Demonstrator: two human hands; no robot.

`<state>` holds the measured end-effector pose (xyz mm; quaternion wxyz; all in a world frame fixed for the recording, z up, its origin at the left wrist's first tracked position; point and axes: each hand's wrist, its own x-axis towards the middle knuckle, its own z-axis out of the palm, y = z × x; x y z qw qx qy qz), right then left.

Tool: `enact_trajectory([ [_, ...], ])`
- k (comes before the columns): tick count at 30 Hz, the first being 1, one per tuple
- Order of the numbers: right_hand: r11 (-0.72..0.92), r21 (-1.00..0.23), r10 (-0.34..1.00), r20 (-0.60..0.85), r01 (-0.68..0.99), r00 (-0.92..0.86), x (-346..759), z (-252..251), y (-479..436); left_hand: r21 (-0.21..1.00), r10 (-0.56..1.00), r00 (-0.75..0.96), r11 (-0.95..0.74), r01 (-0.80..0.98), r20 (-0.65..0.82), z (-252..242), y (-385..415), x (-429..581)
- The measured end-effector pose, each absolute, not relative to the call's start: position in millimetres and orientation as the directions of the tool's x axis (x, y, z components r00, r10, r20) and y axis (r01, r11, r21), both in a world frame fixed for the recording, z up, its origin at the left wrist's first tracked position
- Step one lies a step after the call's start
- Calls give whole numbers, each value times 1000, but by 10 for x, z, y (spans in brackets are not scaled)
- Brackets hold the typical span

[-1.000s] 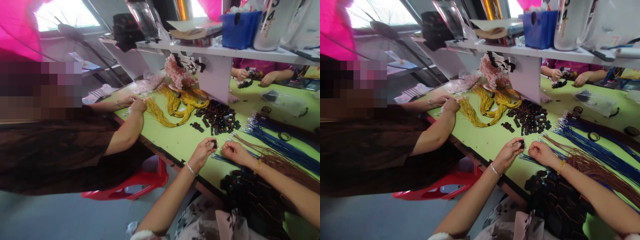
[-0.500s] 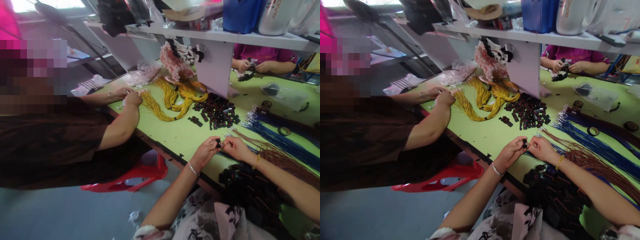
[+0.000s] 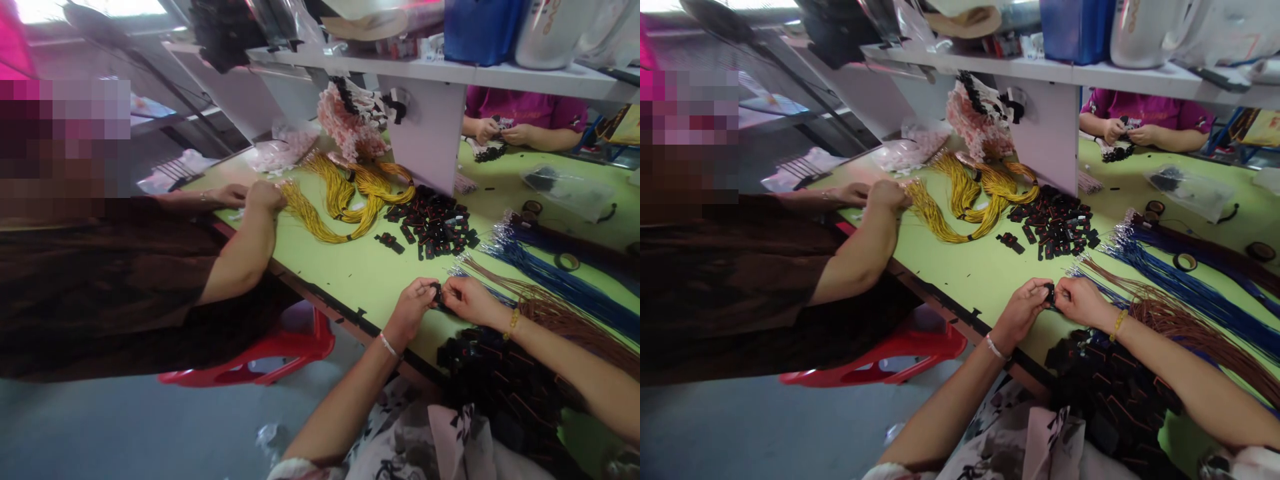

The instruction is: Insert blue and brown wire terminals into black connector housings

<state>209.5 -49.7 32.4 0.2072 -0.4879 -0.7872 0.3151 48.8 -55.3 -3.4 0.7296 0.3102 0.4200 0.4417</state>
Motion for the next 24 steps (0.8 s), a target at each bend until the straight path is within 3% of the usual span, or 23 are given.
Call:
enact_trajectory([
  [9, 287, -628, 925, -15, 724, -380, 2202, 321, -436, 897, 924, 232, 359, -259, -303, -56, -570, 463],
  [13, 77, -366, 996, -7, 927, -85, 2382, 331, -294, 890, 912, 263, 379, -255, -314, -28, -528, 432],
  [16, 18, -212, 993, -112, 977, -43, 2433, 288, -231, 888, 906, 289, 383, -254, -308, 2, -498, 454],
  [19, 25, -178, 986, -157, 984, -54, 2426, 261, -224, 887, 901, 299, 390, -247, -313, 23, -475, 482],
  [24, 41, -177, 994, -91, 983, -58, 2440, 306, -260, 876, 906, 294, 387, -288, -304, 27, -457, 511],
])
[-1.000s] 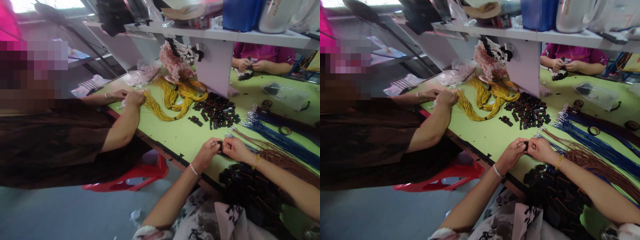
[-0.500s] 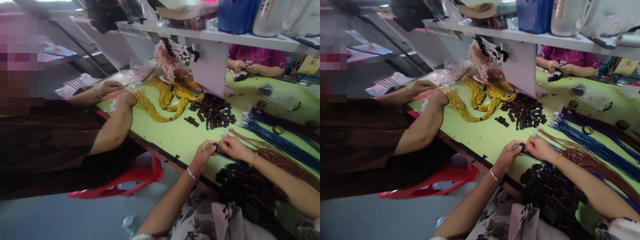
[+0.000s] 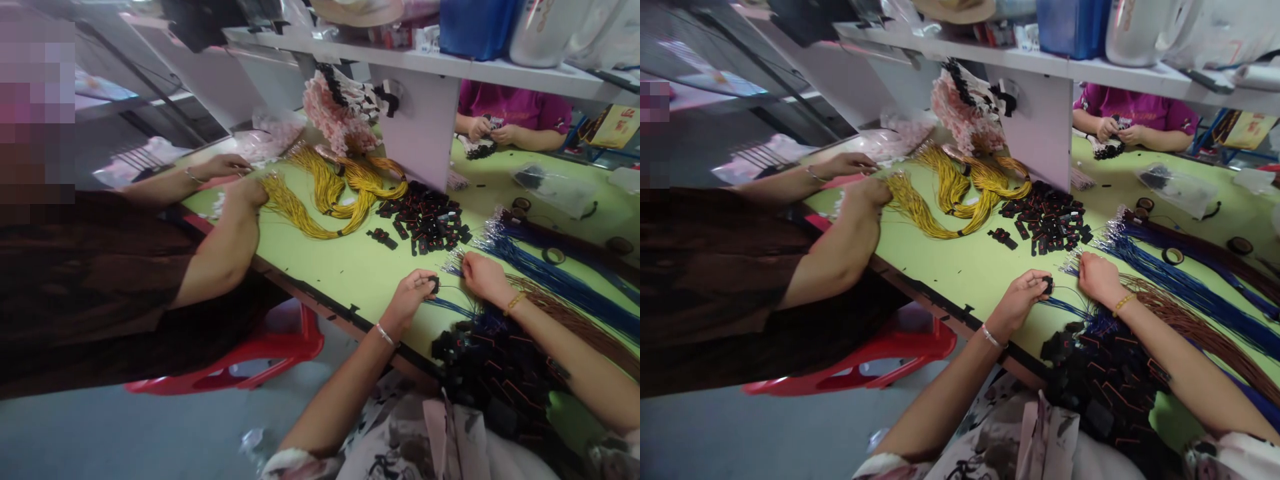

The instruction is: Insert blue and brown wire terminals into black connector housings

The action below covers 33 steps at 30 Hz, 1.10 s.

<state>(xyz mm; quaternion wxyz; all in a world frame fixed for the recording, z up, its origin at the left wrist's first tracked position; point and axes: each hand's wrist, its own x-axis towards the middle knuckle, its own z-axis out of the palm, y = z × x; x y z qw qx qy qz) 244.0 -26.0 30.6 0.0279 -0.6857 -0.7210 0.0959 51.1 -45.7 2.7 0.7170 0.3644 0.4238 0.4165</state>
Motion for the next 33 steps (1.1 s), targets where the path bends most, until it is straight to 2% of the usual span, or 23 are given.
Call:
enact_trajectory([
  [3, 78, -351, 994, -46, 933, -100, 2459, 334, -278, 842, 902, 299, 407, -354, -310, 29, -455, 554],
  [7, 173, -646, 981, 49, 744, -186, 2447, 361, -329, 772, 889, 324, 446, -453, -324, 36, -451, 649],
  [11, 174, -775, 970, 30, 608, -240, 2430, 364, -414, 715, 880, 356, 466, -521, -314, 22, -438, 728],
  [19, 152, -758, 971, -5, 634, -238, 2411, 323, -459, 650, 849, 413, 522, -553, -330, -13, -434, 746],
  [33, 128, -746, 965, -60, 654, -257, 2398, 332, -470, 684, 854, 434, 500, -531, -287, 0, -446, 738],
])
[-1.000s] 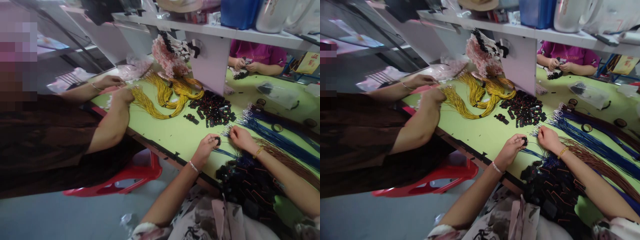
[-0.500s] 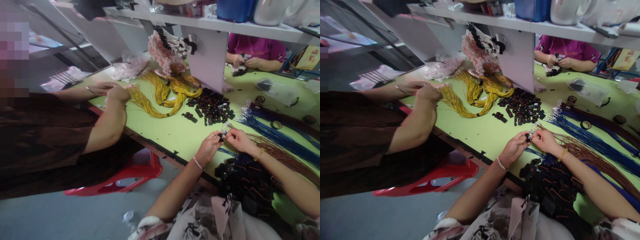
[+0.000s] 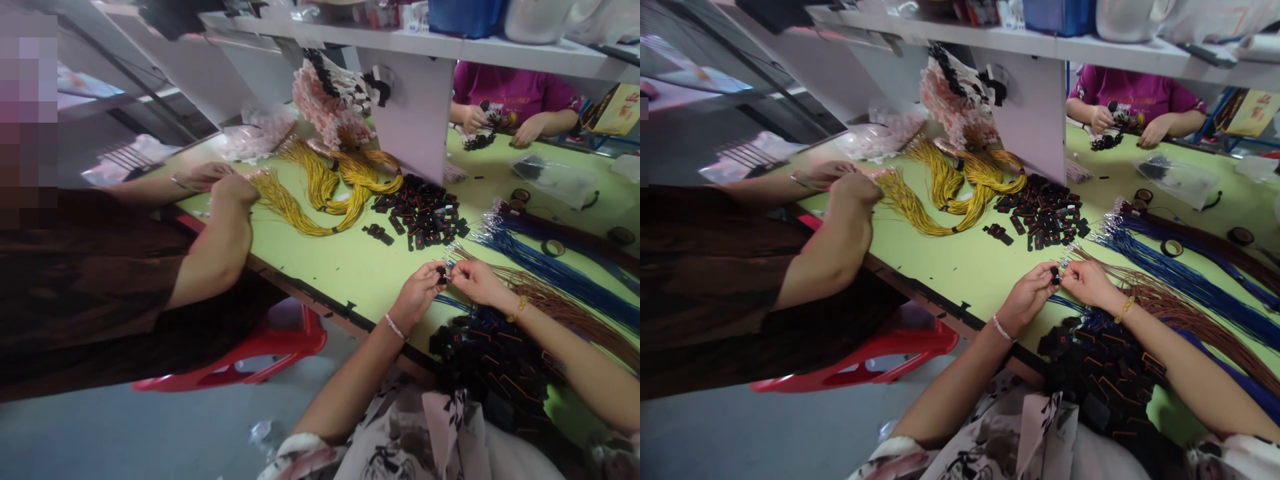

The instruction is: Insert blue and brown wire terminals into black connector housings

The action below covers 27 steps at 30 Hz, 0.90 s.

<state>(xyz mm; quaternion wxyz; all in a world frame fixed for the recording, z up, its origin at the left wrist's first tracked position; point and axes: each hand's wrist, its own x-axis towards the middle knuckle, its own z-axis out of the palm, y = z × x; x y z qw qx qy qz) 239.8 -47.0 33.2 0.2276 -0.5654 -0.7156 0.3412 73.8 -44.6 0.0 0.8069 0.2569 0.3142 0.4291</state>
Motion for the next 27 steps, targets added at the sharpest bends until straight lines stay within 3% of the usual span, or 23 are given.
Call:
enact_trajectory([
  [12, 115, -832, 964, -40, 543, -265, 2405, 217, -441, 873, 934, 277, 320, -369, -226, -11, -483, 797],
  [27, 231, -676, 950, 2, 700, -311, 2424, 255, -447, 874, 936, 227, 336, -351, -269, -77, -527, 843],
])
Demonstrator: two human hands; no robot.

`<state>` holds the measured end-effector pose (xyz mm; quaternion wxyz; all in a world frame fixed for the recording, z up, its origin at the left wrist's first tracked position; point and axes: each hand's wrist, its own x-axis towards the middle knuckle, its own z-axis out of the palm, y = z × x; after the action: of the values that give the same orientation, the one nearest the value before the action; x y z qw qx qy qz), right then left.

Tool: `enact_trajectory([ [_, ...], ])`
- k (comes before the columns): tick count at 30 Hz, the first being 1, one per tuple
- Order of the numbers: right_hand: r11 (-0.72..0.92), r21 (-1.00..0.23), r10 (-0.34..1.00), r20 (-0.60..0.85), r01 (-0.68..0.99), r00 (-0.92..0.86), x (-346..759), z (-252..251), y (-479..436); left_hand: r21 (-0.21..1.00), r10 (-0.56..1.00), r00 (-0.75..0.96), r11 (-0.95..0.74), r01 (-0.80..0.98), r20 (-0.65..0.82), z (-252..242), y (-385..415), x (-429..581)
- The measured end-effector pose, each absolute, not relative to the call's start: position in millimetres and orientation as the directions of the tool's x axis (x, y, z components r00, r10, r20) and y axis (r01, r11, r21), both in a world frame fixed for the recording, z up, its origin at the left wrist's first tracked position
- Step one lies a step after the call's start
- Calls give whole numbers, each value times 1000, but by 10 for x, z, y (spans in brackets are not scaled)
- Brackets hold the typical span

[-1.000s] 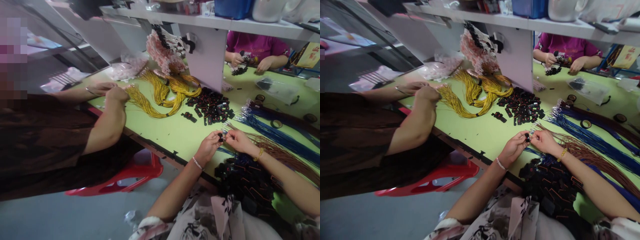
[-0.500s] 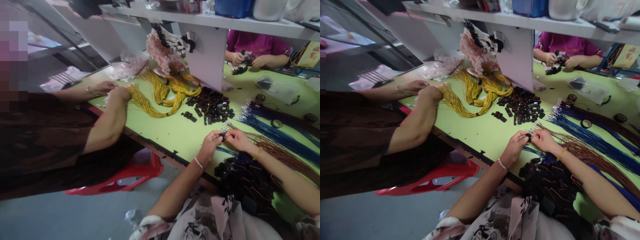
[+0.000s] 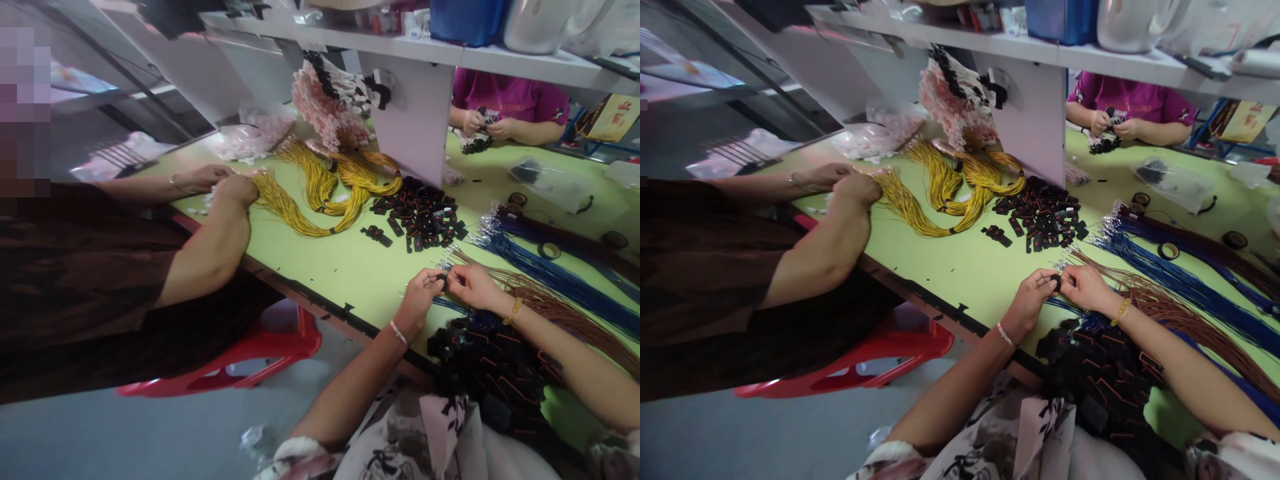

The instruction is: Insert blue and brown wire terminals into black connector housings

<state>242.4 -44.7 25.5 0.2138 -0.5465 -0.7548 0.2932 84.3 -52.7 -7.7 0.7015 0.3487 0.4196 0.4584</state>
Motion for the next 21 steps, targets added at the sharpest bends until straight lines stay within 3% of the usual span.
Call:
enact_trajectory([
  [3, 211, -600, 972, 41, 772, -233, 2561, 316, -309, 839, 917, 247, 390, -379, -315, -77, -507, 819],
  [6, 127, -380, 991, 14, 916, -131, 2663, 351, -156, 818, 904, 259, 420, -394, -340, -73, -484, 803],
  [9, 118, -187, 990, -59, 975, -131, 2651, 333, -79, 809, 896, 265, 437, -392, -356, -65, -473, 799],
  [13, 132, -51, 985, -104, 990, -137, 2568, 283, -86, 803, 888, 286, 450, -390, -359, -55, -472, 792],
  [17, 111, -79, 988, -95, 991, -118, 2583, 260, -98, 801, 887, 296, 452, -393, -355, -40, -477, 793],
  [21, 120, -314, 992, 1, 942, -126, 2618, 262, -77, 792, 884, 301, 459, -404, -359, -9, -485, 810],
])
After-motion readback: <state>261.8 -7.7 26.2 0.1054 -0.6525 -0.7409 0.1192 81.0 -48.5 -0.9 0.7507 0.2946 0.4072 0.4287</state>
